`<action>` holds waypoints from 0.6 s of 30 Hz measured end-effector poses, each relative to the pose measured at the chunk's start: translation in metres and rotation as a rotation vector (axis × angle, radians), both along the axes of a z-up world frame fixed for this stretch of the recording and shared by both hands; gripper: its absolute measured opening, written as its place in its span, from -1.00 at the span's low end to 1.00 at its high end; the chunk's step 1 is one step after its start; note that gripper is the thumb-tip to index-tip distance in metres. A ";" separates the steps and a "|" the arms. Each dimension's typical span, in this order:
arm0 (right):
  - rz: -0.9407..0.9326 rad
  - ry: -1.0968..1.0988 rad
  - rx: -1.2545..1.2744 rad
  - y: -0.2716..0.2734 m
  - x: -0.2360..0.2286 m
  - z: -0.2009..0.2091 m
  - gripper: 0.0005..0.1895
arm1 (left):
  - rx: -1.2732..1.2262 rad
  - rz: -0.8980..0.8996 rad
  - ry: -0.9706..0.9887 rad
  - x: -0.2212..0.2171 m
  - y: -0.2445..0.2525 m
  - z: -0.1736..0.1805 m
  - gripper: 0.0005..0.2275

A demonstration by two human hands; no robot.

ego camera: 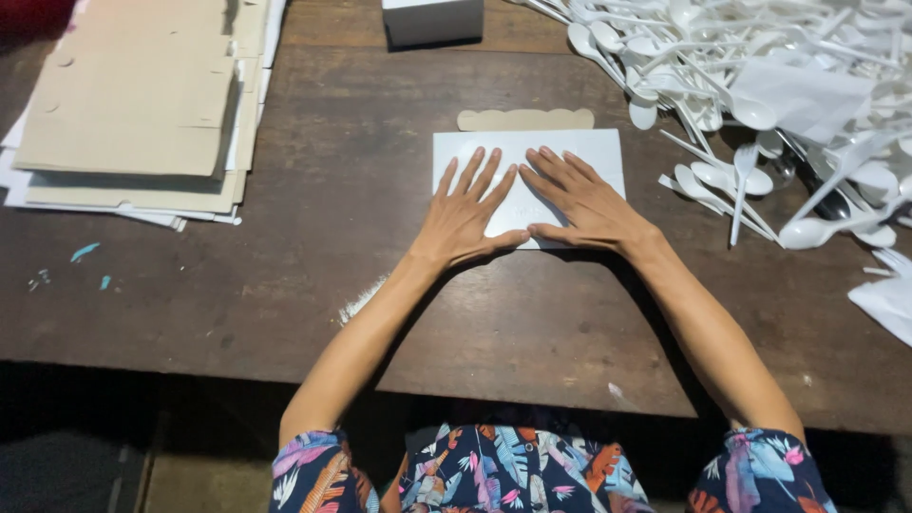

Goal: The person folds a flat cardboard sheet along pre-scored lines to form a small rectangular box. They press the creases, fold the side flaps inward, and tuck the top flap to close the box. The finished box is placed on the table.

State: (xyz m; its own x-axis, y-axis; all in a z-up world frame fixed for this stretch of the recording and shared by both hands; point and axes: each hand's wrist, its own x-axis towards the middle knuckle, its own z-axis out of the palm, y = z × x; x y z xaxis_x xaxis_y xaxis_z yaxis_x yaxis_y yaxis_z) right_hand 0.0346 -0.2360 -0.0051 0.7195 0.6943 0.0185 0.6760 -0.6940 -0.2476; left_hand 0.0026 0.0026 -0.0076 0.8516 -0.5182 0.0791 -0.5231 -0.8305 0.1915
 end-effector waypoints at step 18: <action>0.023 -0.049 -0.109 -0.002 -0.001 -0.004 0.23 | 0.045 0.031 0.002 0.000 0.018 0.004 -0.07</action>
